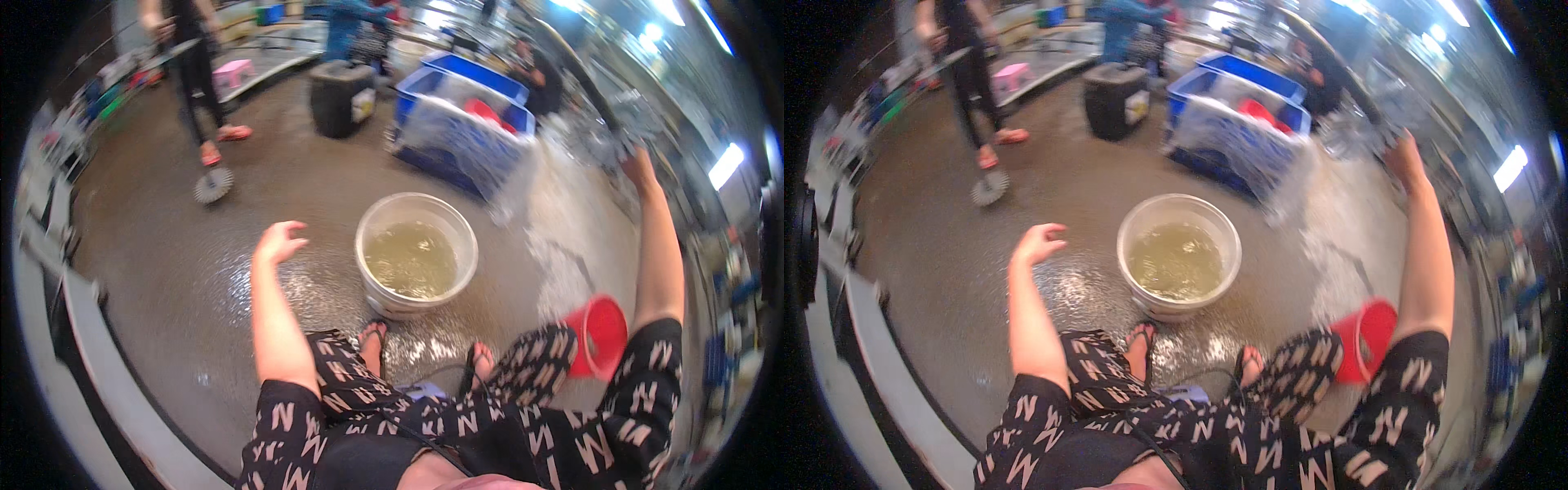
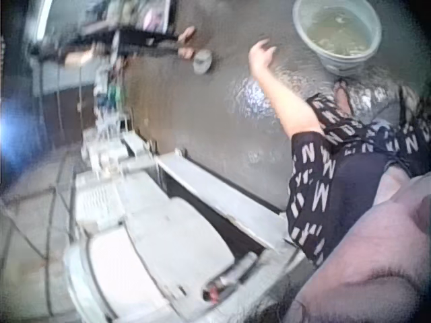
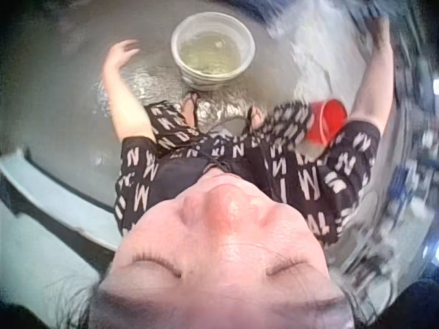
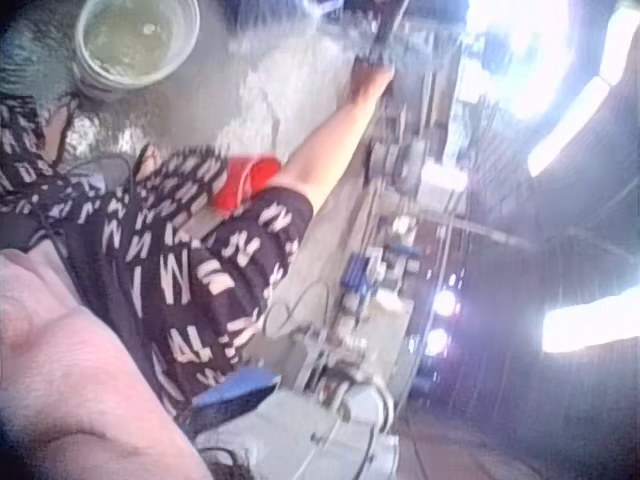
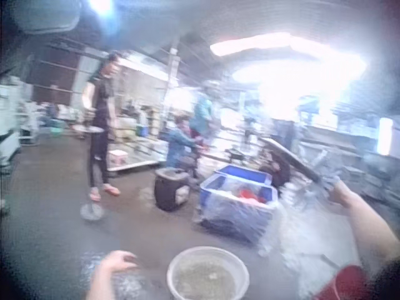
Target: The person sits on a small stool and scrubs a long-handled floor brush with a sponge while dipping it into a white bucket of water. They then use the brush to scrub the wet concrete floor in a warehouse-like setting.
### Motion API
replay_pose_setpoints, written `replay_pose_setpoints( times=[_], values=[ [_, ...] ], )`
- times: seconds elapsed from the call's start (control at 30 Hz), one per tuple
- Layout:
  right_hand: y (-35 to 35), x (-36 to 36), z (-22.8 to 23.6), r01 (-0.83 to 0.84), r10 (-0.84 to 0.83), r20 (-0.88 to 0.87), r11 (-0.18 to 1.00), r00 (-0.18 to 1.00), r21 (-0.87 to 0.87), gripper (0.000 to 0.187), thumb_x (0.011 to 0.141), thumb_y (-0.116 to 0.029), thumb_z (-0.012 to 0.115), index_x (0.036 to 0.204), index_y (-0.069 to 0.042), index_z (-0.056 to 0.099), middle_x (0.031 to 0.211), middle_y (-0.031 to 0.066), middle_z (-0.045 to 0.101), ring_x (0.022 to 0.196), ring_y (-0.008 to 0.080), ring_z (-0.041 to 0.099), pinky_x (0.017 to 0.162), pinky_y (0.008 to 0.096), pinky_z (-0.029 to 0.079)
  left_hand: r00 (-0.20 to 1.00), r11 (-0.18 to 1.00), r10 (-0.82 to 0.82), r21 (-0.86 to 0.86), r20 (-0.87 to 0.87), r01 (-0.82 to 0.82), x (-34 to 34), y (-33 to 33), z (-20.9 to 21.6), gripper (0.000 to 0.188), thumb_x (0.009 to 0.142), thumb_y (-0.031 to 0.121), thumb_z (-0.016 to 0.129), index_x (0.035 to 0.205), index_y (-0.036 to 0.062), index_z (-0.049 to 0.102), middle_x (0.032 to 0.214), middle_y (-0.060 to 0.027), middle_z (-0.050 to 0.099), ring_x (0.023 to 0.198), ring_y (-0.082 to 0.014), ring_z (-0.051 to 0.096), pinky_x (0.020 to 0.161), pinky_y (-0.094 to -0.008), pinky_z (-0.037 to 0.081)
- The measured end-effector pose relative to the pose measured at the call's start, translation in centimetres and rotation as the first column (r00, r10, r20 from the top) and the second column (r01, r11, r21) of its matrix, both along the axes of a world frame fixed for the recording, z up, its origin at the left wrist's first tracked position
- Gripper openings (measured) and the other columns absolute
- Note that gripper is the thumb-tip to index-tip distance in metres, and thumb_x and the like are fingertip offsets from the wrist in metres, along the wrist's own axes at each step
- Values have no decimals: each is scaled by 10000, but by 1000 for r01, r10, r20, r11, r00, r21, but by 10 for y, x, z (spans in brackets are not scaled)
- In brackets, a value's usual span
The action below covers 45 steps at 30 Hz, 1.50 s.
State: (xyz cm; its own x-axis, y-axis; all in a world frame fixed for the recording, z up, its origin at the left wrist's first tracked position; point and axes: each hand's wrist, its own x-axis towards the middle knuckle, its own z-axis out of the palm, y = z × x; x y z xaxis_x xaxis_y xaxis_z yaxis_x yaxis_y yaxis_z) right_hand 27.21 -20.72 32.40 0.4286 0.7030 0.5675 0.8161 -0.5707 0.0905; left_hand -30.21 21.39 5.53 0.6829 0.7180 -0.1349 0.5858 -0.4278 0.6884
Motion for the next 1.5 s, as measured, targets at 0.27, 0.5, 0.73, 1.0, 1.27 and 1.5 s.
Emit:
replay_pose_setpoints(
  times=[0.27, 0.5, 0.73, 1.0, 1.27, 1.5],
  values=[
    [-12, -63, 19, 308, -303, 69, 947, 951, -87, 336, 711, -207, 648, 958, 18, 619, 925, 234, 633, 932, 379, 606, 819, 466, 490, 993, 993, 107, -47, -52, -109, -33, 27, -17, 435, 746, 117, 707, 1168, 64, 612, 925, -125, 694, 850, -203, 655, 780, -346, 500],
    [58, -133, 113, 365, -352, 410, 930, 841, 49, 296, 889, -332, 495, 1109, -176, 616, 980, 131, 665, 894, 349, 637, 738, 478, 506, 1000, 996, -26, 84, -11, 27, 15, 4, 8, 444, 727, 225, 746, 1142, 115, 635, 1115, -139, 644, 1031, -267, 616, 893, -376, 485],
    [161, -203, 187, 106, -245, 372, 928, 896, 357, 341, 916, -319, 447, 1204, -193, 582, 1172, 121, 609, 1091, 330, 569, 882, 437, 458, 992, 992, 122, -15, -22, -122, -9, -3, 17, 447, 738, 213, 750, 1161, 138, 626, 1147, -141, 627, 1098, -274, 580, 945, -383, 454],
    [214, -124, 244, -139, -254, 511, 779, 822, 611, 373, 901, -346, 474, 1145, -96, 604, 1103, 135, 635, 986, 267, 611, 821, 387, 471, 976, 977, 214, -13, -43, -215, -42, 1, 8, 448, 737, 219, 756, 1160, 146, 626, 1181, -130, 612, 1125, -279, 561, 964, -382, 441],
    [265, -64, 257, -172, -258, 272, 353, 927, 920, 437, 871, -406, 529, 997, 6, 602, 1025, 119, 626, 837, 193, 633, 667, 343, 530, 978, 979, 199, -22, -54, -201, -36, 0, 6, 441, 755, 216, 741, 1173, 151, 616, 1195, -130, 603, 1145, -280, 546, 970, -391, 435],
    [307, -175, 183, 3, 517, 181, -335, 837, 942, 155, 809, -158, 628, 788, -33, 538, 731, 100, 593, 544, 153, 571, 435, 281, 468, 980, 983, 176, -28, -88, -179, -34, -2, 12, 432, 760, 207, 735, 1171, 141, 617, 1172, -136, 614, 1126, -279, 557, 963, -389, 440]
  ],
)
